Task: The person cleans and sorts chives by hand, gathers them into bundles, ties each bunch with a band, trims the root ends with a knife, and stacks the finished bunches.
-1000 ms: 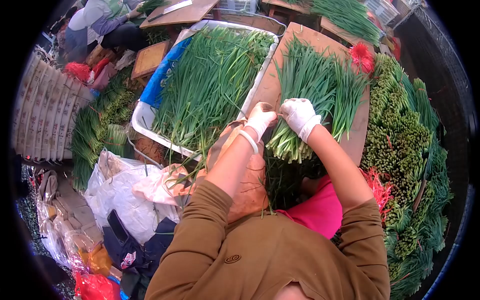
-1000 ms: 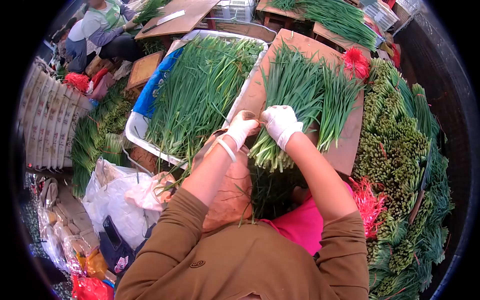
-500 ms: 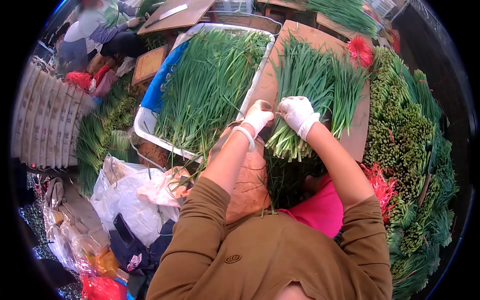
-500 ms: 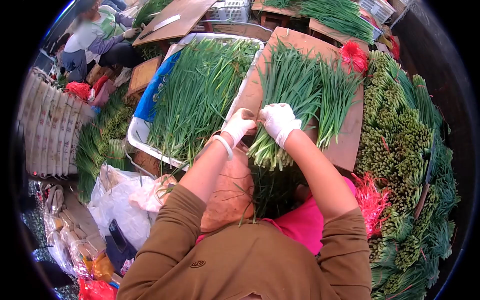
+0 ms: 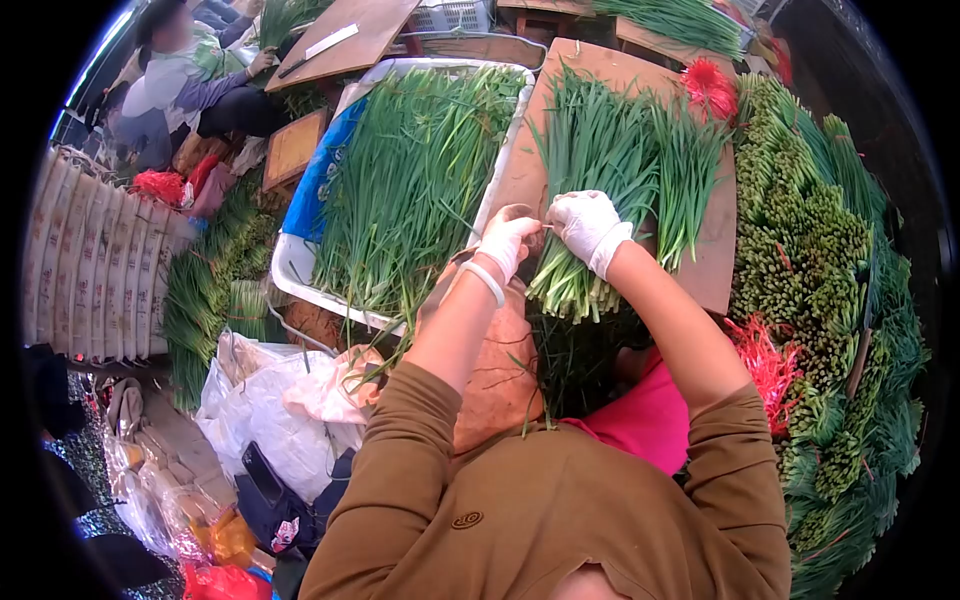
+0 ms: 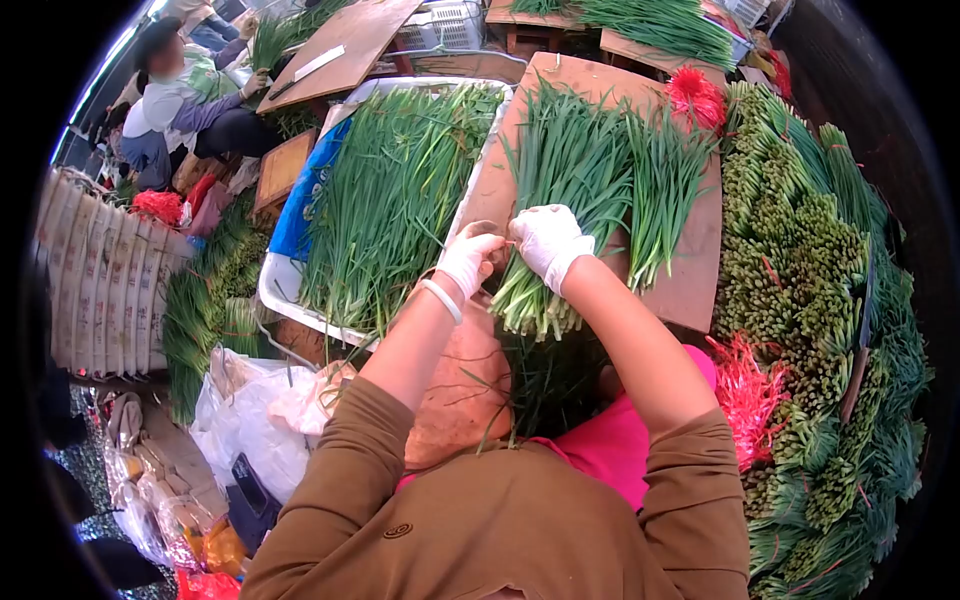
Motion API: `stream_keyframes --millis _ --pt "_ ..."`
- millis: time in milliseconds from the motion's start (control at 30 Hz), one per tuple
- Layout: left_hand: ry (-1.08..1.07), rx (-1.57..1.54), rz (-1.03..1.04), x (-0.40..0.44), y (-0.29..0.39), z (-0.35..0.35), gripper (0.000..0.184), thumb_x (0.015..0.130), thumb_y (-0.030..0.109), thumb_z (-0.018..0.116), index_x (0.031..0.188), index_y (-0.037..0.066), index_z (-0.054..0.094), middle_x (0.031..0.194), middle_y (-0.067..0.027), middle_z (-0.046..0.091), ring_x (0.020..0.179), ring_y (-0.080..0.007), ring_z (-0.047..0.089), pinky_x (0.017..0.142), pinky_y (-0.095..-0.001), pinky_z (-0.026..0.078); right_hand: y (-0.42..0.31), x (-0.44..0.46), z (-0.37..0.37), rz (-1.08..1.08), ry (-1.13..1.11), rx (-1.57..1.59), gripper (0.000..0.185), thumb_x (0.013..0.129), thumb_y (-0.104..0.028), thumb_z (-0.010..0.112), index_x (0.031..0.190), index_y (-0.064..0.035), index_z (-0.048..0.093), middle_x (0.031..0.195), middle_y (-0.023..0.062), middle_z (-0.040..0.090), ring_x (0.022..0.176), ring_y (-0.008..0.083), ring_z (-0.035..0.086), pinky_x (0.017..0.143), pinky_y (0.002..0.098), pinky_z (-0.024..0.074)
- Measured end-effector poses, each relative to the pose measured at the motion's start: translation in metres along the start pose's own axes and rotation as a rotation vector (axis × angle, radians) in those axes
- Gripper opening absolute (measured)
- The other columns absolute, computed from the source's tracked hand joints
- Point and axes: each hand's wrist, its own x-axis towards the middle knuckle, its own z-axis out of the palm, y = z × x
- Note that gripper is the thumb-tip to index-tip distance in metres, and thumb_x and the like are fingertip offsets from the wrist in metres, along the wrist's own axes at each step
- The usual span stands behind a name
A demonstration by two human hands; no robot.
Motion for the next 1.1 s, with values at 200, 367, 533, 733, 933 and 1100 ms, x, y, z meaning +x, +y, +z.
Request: stream_keyframes --millis 200,367,533,733,933,1100 --pt "0.07 -0.293 -0.054 0.0 -0.009 0.004 0.047 0.077 0.002 0.068 0.12 0.005 0.048 0.083 -0.0073 0.061 0.057 -0.0134 0.056 0.038 -0.0213 0.037 -0.002 0.002 -0.001 0.02 -0.002 -0.009 0.007 0.076 -0.017 0.061 0.075 -0.0142 0.068 0.08 0.0063 0.067 0.086 0.0261 0.064 0.08 0.0381 0.0462" --pt "0.016 -0.049 0.09 0.006 -0.015 -0.005 0.048 0.077 0.001 0.066 0.122 0.003 0.046 0.099 -0.0121 0.058 0.078 -0.0209 0.062 0.065 -0.0303 0.053 -0.004 0.004 -0.004 0.035 -0.078 -0.03 0.008 0.076 -0.018 0.061 0.076 -0.0144 0.068 0.081 0.0069 0.067 0.086 0.027 0.064 0.08 0.0383 0.0462" --pt "0.001 -0.088 0.08 0.011 -0.022 -0.007 0.048 0.077 -0.002 0.064 0.122 0.0 0.045 0.107 -0.0151 0.055 0.091 -0.0277 0.062 0.085 -0.0383 0.053 0.001 0.005 0.004 0.006 -0.039 -0.05 0.006 0.075 -0.017 0.062 0.073 -0.0131 0.066 0.077 0.005 0.064 0.083 0.0259 0.063 0.076 0.0385 0.0467" --pt "-0.006 -0.107 0.084 0.004 -0.019 -0.003 0.047 0.077 -0.005 0.062 0.12 -0.002 0.045 0.106 -0.0154 0.055 0.093 -0.0289 0.061 0.084 -0.039 0.054 0.002 0.004 0.006 -0.015 -0.031 -0.093 0.007 0.075 -0.018 0.061 0.073 -0.0137 0.066 0.078 0.0053 0.064 0.083 0.0266 0.063 0.075 0.0389 0.0467" --pt "-0.014 -0.065 0.114 0.005 -0.019 -0.002 0.045 0.075 -0.008 0.058 0.118 -0.002 0.048 0.106 -0.0161 0.056 0.093 -0.029 0.062 0.083 -0.0393 0.054 0.001 0.005 0.004 -0.012 -0.064 -0.095 0.007 0.075 -0.018 0.061 0.074 -0.0134 0.066 0.079 0.0054 0.064 0.084 0.0271 0.063 0.075 0.0393 0.0464" --pt "0.016 -0.035 0.113 0.006 -0.019 -0.001 0.039 0.074 -0.011 0.055 0.112 -0.001 0.051 0.102 -0.0158 0.058 0.091 -0.0284 0.063 0.082 -0.0401 0.055 -0.001 0.005 0.001 -0.004 -0.066 -0.103 0.007 0.075 -0.018 0.062 0.073 -0.0124 0.065 0.079 0.0062 0.064 0.084 0.0277 0.063 0.076 0.0394 0.0464"
